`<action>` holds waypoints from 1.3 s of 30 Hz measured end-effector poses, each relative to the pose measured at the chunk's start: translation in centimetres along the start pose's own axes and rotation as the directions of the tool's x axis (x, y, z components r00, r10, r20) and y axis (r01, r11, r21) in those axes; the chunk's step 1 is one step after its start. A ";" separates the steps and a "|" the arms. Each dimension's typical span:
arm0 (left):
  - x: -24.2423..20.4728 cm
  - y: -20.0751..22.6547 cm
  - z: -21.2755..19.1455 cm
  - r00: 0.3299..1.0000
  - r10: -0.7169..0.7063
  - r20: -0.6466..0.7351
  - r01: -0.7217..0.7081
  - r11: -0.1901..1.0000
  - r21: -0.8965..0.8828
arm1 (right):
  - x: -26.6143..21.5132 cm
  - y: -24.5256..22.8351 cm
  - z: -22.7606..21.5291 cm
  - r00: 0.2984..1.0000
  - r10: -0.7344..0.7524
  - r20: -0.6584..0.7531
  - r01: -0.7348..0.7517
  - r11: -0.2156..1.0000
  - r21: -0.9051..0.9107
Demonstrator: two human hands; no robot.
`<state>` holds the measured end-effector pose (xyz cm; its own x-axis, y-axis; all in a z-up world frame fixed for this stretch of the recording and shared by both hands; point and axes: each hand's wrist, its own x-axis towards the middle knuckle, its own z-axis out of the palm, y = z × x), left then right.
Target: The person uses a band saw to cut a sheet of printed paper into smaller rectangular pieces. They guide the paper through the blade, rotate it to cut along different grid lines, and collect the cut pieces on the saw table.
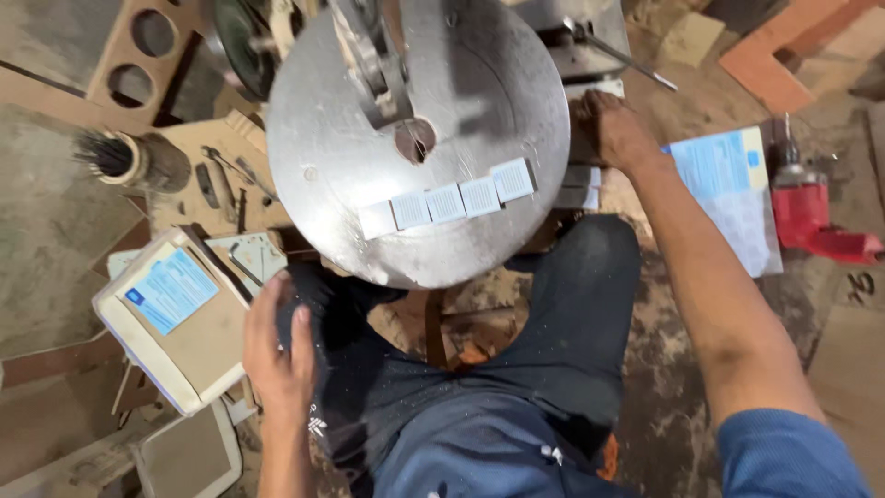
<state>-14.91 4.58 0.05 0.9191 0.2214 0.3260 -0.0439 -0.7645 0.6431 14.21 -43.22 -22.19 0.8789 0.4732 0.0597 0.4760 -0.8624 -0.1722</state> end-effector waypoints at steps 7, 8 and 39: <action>-2.8 -0.5 -0.6 0.997 -0.072 0.024 0.072 0.997 0.003 | -3.0 -6.6 -1.0 0.911 -0.412 0.019 0.413 0.911 -0.010; -2.9 -0.3 -0.7 0.999 -0.043 0.015 0.043 0.999 0.014 | -3.2 -7.5 -0.6 0.937 -0.337 0.089 0.331 0.941 0.069; 2.0 3.6 1.0 0.966 0.259 0.014 -0.259 0.966 -0.004 | -6.9 -17.2 -24.3 0.961 -0.233 -0.151 0.268 0.919 0.290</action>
<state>-12.80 1.69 2.27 0.8820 0.0075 0.4713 -0.2815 -0.7936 0.5394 0.69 -36.04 4.25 0.7383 0.6282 0.2455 0.6641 -0.6134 -0.4274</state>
